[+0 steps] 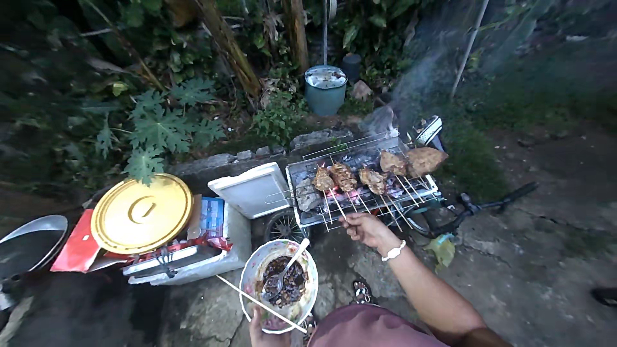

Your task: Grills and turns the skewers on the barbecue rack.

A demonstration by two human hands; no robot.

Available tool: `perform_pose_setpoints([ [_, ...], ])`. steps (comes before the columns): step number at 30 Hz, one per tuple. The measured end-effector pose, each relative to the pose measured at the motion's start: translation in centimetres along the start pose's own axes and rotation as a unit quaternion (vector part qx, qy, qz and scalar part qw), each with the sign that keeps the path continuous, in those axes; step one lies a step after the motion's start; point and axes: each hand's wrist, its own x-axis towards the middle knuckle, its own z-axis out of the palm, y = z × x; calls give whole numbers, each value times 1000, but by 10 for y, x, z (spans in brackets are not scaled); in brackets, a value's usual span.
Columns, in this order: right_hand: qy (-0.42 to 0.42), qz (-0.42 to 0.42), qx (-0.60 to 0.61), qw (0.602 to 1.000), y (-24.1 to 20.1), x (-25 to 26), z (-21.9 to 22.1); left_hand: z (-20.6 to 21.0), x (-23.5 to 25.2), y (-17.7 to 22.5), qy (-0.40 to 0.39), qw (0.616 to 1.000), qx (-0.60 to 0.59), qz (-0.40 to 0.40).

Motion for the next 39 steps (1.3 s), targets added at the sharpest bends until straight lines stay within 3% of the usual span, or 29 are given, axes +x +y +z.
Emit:
perform_pose_setpoints([
  [5,-6,-53,8,999,0,3,-1,-2,3,-3,-9,1000,-8,5],
  [11,26,-164,-67,984,7,-5,4,-3,4,-3,-7,1000,-7,-8],
  [18,49,-229,-147,961,11,-14,7,-8,6,-4,-13,1000,-13,-4],
  [26,34,-234,-129,963,5,-12,4,-8,9,-5,-7,1000,-25,-7],
  [39,-25,-107,72,991,-71,-21,3,-8,12,-6,-14,999,-28,-8],
])
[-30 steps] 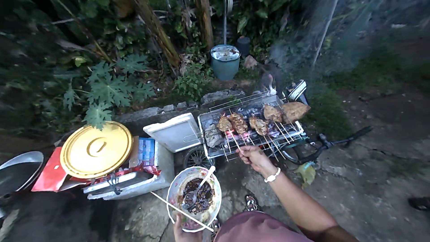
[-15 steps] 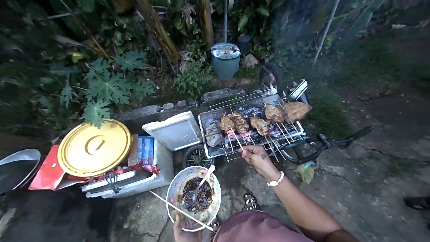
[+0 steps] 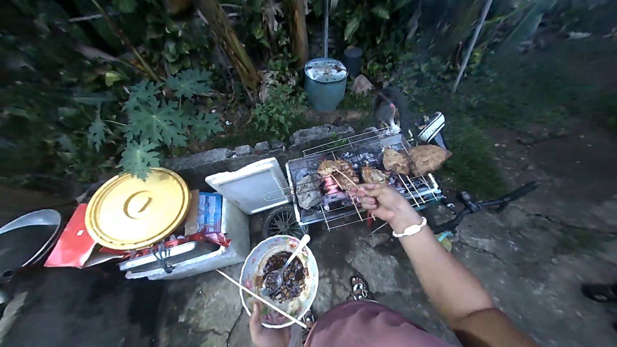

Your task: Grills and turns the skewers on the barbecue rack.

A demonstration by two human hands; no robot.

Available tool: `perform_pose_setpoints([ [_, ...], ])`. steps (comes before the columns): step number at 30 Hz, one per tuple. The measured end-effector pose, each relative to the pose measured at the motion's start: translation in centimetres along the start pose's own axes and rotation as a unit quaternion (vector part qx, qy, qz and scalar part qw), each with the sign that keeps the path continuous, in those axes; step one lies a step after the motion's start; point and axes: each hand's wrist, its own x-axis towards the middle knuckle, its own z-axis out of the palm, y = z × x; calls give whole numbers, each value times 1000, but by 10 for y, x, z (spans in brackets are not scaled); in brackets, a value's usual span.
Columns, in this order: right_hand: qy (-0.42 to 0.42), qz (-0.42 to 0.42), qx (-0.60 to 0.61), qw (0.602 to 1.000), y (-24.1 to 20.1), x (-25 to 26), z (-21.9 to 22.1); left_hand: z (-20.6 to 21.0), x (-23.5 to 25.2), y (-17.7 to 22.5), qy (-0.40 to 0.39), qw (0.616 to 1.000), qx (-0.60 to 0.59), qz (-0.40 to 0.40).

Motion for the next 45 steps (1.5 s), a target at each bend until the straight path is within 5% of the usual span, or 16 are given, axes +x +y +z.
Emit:
perform_pose_setpoints([
  [9,-26,5,12,1000,-31,14,3,2,1,0,-1,999,37,3],
  [17,26,-167,-113,979,-23,14,-6,1,2,-2,0,1000,20,9],
  [20,100,-251,-293,917,-10,-1,-13,1,3,-1,-13,1000,13,5],
  [23,158,-273,-540,781,10,-20,-11,0,4,-1,-17,1000,1,-1],
  [25,160,-244,-626,723,27,-26,-4,0,6,-2,-13,1000,-2,-7],
  [29,72,-65,-729,678,44,-26,23,4,8,-2,-4,1000,10,-15],
  [34,7,-6,-782,624,58,-22,58,0,10,-1,-5,1000,13,-16],
  [36,-7,0,-770,638,64,-17,62,0,9,1,5,1000,24,-12],
  [41,10,-45,-589,807,83,4,35,-5,8,8,5,1000,14,-17],
  [45,16,-26,-474,880,92,10,17,-9,7,10,3,1000,9,-4],
])
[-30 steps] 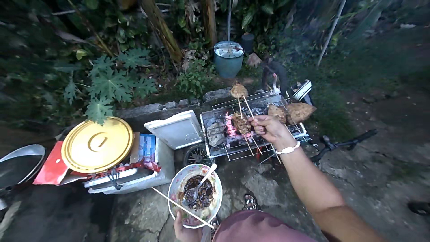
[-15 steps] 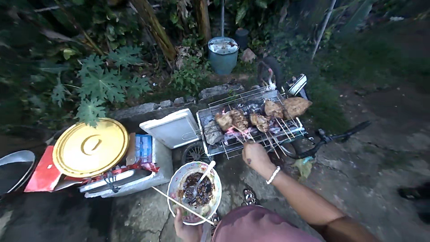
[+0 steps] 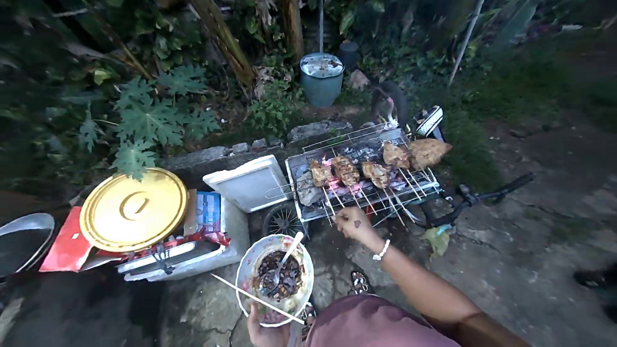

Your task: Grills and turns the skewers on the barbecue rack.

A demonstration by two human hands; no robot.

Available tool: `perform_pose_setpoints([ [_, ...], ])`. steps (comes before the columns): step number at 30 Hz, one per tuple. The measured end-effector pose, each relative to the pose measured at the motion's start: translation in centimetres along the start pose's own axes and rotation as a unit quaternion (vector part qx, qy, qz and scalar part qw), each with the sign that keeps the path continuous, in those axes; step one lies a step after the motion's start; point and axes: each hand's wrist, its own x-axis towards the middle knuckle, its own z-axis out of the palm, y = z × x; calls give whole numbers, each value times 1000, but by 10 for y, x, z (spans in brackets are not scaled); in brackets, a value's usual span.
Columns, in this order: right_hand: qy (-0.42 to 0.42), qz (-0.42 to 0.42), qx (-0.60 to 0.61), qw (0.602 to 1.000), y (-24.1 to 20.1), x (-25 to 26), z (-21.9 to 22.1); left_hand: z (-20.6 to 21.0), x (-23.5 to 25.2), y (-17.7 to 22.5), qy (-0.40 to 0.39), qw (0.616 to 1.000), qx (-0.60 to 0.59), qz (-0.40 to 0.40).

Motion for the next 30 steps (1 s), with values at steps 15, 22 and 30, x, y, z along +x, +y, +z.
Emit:
perform_pose_setpoints([
  [15,65,38,343,936,6,-9,7,13,-3,-1,13,1000,13,-16],
  [22,28,53,279,959,5,-3,10,13,-5,-1,-2,1000,5,-25],
  [30,240,-91,-147,955,35,-28,-27,9,-11,-3,16,999,43,-22],
])
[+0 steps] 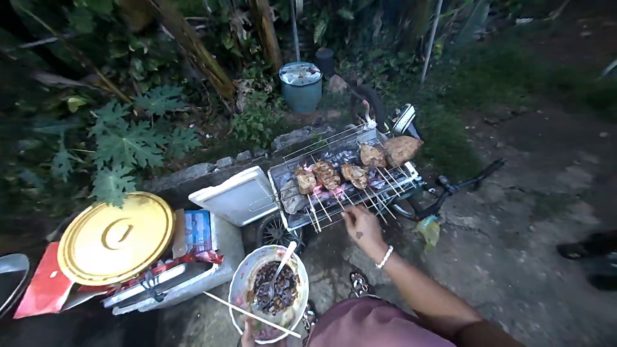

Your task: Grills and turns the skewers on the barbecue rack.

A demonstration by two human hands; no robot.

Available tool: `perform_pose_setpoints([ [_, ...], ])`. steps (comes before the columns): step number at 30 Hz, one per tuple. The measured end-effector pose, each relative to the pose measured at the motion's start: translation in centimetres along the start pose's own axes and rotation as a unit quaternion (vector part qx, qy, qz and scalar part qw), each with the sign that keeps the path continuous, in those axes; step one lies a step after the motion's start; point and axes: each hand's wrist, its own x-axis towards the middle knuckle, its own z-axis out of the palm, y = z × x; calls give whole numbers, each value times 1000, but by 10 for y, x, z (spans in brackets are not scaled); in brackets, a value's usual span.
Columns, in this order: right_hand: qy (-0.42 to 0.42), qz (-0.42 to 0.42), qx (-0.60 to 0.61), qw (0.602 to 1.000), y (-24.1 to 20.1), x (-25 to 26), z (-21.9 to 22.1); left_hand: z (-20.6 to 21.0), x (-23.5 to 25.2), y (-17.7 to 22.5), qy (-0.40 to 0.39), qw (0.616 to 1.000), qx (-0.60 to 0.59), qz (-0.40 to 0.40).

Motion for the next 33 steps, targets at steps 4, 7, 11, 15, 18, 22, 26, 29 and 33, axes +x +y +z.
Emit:
perform_pose_setpoints([
  [4,-40,70,-78,994,22,20,-18,-3,2,0,-31,999,-37,1],
  [7,-108,84,-97,986,20,32,-23,4,1,-1,-26,999,-32,-6],
  [11,-155,101,-121,975,11,39,-25,11,-2,-2,-22,1000,-18,5],
  [15,-174,99,-137,970,5,46,-26,9,-2,-4,-38,999,-31,0],
  [18,-151,96,-159,971,1,47,-28,9,-1,-6,-46,998,-41,5],
  [22,-105,94,-153,978,10,43,-27,11,-1,-7,-45,998,-23,22],
  [26,-112,95,-152,977,12,42,-23,17,-2,-6,-36,998,-40,24],
  [29,-129,76,-145,978,10,45,-23,18,-1,-8,-23,999,-40,8],
  [33,-161,72,-114,978,8,49,-23,17,1,-10,-15,1000,-20,-5],
])
